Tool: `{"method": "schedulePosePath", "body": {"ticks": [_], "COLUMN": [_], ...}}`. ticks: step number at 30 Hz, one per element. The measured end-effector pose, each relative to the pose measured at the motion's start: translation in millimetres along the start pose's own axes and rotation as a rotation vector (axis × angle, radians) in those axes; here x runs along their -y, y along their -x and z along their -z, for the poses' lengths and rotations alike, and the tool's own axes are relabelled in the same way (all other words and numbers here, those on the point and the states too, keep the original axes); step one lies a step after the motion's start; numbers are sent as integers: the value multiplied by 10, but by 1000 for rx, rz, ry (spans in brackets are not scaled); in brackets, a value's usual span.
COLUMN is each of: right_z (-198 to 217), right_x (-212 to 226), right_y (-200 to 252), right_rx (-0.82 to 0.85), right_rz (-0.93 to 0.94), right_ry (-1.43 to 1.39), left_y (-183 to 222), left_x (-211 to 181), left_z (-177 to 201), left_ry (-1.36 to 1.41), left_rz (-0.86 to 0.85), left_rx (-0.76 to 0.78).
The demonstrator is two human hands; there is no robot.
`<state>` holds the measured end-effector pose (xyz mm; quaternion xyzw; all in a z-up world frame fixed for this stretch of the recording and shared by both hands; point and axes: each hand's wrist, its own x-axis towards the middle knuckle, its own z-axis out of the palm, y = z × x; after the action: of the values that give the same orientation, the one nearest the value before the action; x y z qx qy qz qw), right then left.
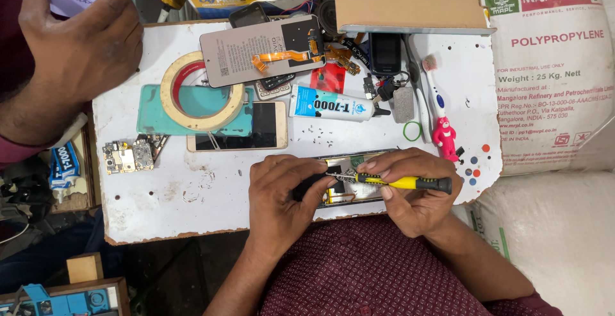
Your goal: The person uses a yellow-handled screwdriver to repeatedly loosen and tighten screws on the internal metal shielding of a disassembled smartphone. The phone remains open on the workbench throughout the clip, and the person does not remove or replace any components.
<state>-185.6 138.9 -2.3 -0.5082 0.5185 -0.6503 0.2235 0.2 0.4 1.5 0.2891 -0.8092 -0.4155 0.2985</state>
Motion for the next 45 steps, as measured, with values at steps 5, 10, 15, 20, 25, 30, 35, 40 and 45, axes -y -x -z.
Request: {"method": "schedulePosePath", "body": {"ticks": [5, 10, 15, 20, 25, 30, 35, 40, 45], "right_z": [-17, -12, -23, -46, -35, -59, -72, -66, -85], "right_x": [13, 26, -6, -21, 27, 41, 64, 78, 55], "right_y": [8, 15, 6, -1, 15, 53, 76, 94, 109], "right_rx": [4, -11, -16, -21, -33, -34, -7, -4, 19], "right_rz": [3, -16, 3, 13, 22, 106, 83, 12, 20], "right_ry": [32, 19, 36, 67, 213, 301, 335, 309, 245], "left_y": [-6, -8, 5, 26, 65, 122, 158, 181, 186], "left_x": [-7, 12, 22, 19, -15, -43, -56, -62, -74], "left_z": [-7, -11, -12, -12, -17, -35, -50, -81, -99], "left_ry": [18, 25, -6, -79, -169, -219, -239, -217, -218], "left_rz": [-6, -21, -40, -87, -128, -135, -137, -143, -151], "left_rx": [-18, -23, -25, -24, -42, -54, -57, -53, -55]}}
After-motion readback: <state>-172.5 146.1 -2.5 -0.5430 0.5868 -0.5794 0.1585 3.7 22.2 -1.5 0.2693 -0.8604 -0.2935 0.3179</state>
